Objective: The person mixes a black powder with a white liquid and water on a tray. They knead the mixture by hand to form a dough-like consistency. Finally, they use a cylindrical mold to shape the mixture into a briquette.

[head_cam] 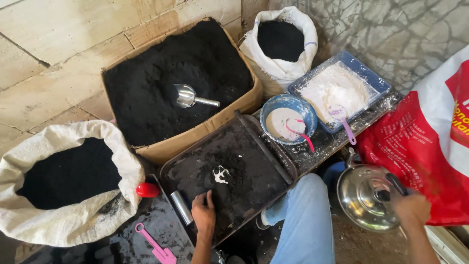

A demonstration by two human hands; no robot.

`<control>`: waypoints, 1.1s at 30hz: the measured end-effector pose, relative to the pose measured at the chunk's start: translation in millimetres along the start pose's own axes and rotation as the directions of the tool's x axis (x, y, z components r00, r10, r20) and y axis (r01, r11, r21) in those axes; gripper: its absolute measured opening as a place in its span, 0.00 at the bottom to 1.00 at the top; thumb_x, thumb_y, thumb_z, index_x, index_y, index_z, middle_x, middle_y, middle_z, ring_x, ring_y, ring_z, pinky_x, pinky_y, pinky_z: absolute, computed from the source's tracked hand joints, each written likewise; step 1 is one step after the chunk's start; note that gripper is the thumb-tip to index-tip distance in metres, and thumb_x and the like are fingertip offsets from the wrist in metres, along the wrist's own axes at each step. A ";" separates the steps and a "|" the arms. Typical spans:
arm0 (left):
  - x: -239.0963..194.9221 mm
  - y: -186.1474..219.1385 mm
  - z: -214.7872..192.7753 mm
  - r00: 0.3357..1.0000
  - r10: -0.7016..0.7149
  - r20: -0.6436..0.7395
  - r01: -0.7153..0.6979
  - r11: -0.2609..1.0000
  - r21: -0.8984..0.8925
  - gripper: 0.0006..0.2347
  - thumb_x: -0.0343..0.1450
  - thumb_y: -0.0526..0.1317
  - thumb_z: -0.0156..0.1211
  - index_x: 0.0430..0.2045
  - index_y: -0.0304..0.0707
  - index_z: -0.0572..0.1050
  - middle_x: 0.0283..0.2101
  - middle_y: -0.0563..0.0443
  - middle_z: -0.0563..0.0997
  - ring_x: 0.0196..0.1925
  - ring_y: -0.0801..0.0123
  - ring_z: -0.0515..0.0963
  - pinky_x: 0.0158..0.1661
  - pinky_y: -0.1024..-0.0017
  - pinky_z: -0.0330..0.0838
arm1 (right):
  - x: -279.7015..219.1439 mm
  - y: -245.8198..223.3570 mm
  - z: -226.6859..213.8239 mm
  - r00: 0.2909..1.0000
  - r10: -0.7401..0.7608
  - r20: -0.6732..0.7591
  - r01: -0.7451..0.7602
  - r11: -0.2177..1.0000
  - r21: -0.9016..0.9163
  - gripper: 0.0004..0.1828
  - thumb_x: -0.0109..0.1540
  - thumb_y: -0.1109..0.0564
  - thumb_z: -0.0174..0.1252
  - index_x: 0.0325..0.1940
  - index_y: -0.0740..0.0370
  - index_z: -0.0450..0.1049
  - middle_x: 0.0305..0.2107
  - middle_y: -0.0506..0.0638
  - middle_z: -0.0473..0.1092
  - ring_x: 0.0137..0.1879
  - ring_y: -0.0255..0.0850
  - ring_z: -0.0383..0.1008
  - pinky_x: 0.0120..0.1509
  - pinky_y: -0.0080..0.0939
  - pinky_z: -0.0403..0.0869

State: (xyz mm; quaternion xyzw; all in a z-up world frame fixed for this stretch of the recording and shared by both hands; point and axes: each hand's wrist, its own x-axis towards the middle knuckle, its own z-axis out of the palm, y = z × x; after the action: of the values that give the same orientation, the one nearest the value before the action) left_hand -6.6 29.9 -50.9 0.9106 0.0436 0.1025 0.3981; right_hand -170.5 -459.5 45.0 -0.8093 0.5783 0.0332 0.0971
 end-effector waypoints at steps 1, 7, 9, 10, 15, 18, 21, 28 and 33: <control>2.0 -6.7 7.5 1.000 -0.004 -0.002 0.004 1.000 -0.004 0.09 0.66 0.41 0.52 0.22 0.34 0.75 0.26 0.48 0.76 0.30 0.61 0.74 0.34 0.66 0.68 | -5.7 -1.6 -17.9 1.000 -0.004 -0.003 0.004 1.000 -0.003 0.26 0.56 0.39 0.49 0.48 0.59 0.74 0.38 0.69 0.71 0.45 0.67 0.69 0.43 0.60 0.71; -1.0 -8.5 11.0 0.988 0.001 -0.155 -0.013 0.997 -0.077 0.07 0.66 0.37 0.50 0.26 0.31 0.74 0.29 0.47 0.76 0.33 0.61 0.74 0.37 0.67 0.68 | -65.8 -38.0 -126.3 0.983 -0.124 0.132 0.057 0.905 0.421 0.21 0.55 0.46 0.61 0.28 0.71 0.76 0.14 0.65 0.68 0.23 0.50 0.69 0.22 0.46 0.66; -1.2 -6.9 10.4 0.988 -0.025 -0.150 0.002 0.989 -0.151 0.06 0.65 0.36 0.51 0.27 0.32 0.75 0.32 0.47 0.77 0.36 0.61 0.75 0.40 0.69 0.69 | -66.4 -48.8 -132.1 0.961 -0.260 0.093 0.196 0.879 0.435 0.21 0.55 0.46 0.60 0.22 0.70 0.72 0.12 0.62 0.64 0.20 0.47 0.65 0.21 0.43 0.61; -1.4 -7.5 10.2 0.986 -0.033 -0.161 0.008 0.988 -0.152 0.06 0.65 0.36 0.51 0.27 0.32 0.75 0.32 0.47 0.77 0.36 0.61 0.75 0.40 0.69 0.69 | -66.2 -53.7 -133.7 0.958 -0.273 0.092 0.208 0.877 0.434 0.21 0.55 0.46 0.60 0.22 0.70 0.72 0.12 0.62 0.64 0.20 0.47 0.65 0.21 0.43 0.61; -6.0 2.1 4.4 0.985 -0.127 -0.117 0.088 0.952 -0.292 0.06 0.62 0.38 0.59 0.18 0.35 0.76 0.24 0.52 0.78 0.29 0.71 0.76 0.33 0.74 0.70 | -66.0 -73.6 -147.0 0.786 -0.617 -0.033 0.568 0.701 0.432 0.30 0.54 0.46 0.57 0.06 0.69 0.59 0.03 0.52 0.54 0.12 0.39 0.51 0.18 0.36 0.48; -6.1 -4.3 9.9 0.975 -0.068 -0.210 0.020 0.975 -0.223 0.11 0.62 0.38 0.60 0.09 0.37 0.67 0.16 0.55 0.69 0.21 0.73 0.69 0.24 0.74 0.64 | -122.0 -118.8 -182.2 0.592 -0.803 -0.067 0.806 0.591 0.034 0.24 0.48 0.42 0.55 0.06 0.61 0.69 0.02 0.47 0.61 0.11 0.33 0.57 0.20 0.30 0.56; -8.3 -17.1 19.0 0.980 -0.034 -0.196 0.002 0.986 -0.165 0.09 0.68 0.40 0.49 0.22 0.34 0.73 0.24 0.49 0.74 0.28 0.65 0.73 0.30 0.69 0.68 | -151.8 -174.1 -194.4 0.744 -0.576 0.339 0.639 0.762 -0.108 0.22 0.54 0.40 0.49 0.40 0.55 0.75 0.04 0.50 0.68 0.07 0.34 0.55 0.08 0.25 0.52; -7.2 -23.0 24.0 0.980 -0.004 -0.198 -0.033 0.982 -0.187 0.07 0.66 0.34 0.48 0.32 0.33 0.74 0.34 0.49 0.75 0.39 0.62 0.72 0.42 0.69 0.68 | -206.6 -259.7 -197.5 0.663 -0.591 0.460 0.736 0.629 -0.251 0.36 0.53 0.33 0.40 0.57 0.59 0.58 0.05 0.56 0.67 0.10 0.37 0.64 0.20 0.34 0.75; -4.4 -18.4 19.4 0.976 0.042 -0.216 -0.081 0.981 -0.177 0.05 0.65 0.33 0.51 0.29 0.33 0.74 0.31 0.48 0.75 0.35 0.61 0.71 0.40 0.69 0.67 | -226.4 -293.5 -188.8 0.488 -0.662 0.568 0.867 0.443 -0.229 0.26 0.59 0.37 0.43 0.28 0.60 0.72 0.04 0.49 0.61 0.10 0.34 0.56 0.16 0.31 0.54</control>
State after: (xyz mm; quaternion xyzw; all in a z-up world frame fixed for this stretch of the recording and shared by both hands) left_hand -6.6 27.8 -77.9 0.8547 0.0476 0.2144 0.4704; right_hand 20.6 -194.3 302.2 -0.9534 0.0738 0.2925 0.0079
